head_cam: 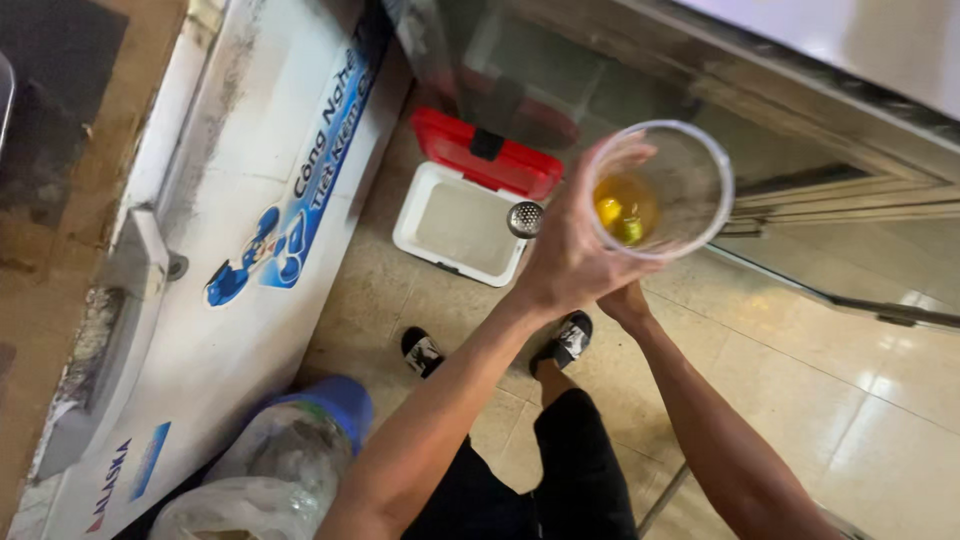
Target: The person prepares drinks by adding small green fruits and ice to plastic cups using a strainer and a large spoon.
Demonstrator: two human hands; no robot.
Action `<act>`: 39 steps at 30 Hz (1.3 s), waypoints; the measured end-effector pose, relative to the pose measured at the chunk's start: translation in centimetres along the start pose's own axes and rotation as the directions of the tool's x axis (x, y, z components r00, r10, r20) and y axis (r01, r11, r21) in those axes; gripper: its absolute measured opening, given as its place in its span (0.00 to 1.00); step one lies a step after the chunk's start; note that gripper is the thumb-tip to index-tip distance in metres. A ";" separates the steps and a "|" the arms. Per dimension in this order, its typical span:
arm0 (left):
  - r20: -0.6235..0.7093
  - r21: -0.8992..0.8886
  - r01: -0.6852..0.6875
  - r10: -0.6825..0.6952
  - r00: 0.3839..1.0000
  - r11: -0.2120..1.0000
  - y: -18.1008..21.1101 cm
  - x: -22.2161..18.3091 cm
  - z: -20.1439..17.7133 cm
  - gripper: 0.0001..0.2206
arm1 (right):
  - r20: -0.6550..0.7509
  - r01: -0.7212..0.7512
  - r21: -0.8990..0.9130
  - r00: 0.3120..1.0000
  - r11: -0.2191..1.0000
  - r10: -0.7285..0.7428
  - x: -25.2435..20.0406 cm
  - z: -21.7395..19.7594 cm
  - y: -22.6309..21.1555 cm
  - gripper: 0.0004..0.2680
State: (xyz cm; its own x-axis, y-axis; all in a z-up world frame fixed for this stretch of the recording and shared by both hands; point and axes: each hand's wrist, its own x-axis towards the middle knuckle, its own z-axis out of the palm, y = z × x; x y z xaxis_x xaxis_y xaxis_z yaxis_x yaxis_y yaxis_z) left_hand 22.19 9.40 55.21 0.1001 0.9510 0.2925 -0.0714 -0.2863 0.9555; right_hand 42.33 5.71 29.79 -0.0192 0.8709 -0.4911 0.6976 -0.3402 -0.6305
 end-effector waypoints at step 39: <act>-0.647 0.117 0.566 -0.370 0.667 0.816 -49.5 -27.5 -22.1 0.47 | 0.237 0.212 -0.271 0.960 0.939 -0.149 20.7 23.7 0.5 0.12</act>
State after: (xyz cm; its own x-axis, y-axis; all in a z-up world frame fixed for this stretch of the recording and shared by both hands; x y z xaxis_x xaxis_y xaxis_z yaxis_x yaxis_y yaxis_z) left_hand 1.06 0.02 -1.00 -0.5490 0.8154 -0.1836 0.1141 0.2908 0.9500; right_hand 25.32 15.17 5.05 -0.2918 0.8029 -0.5198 0.8450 -0.0383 -0.5334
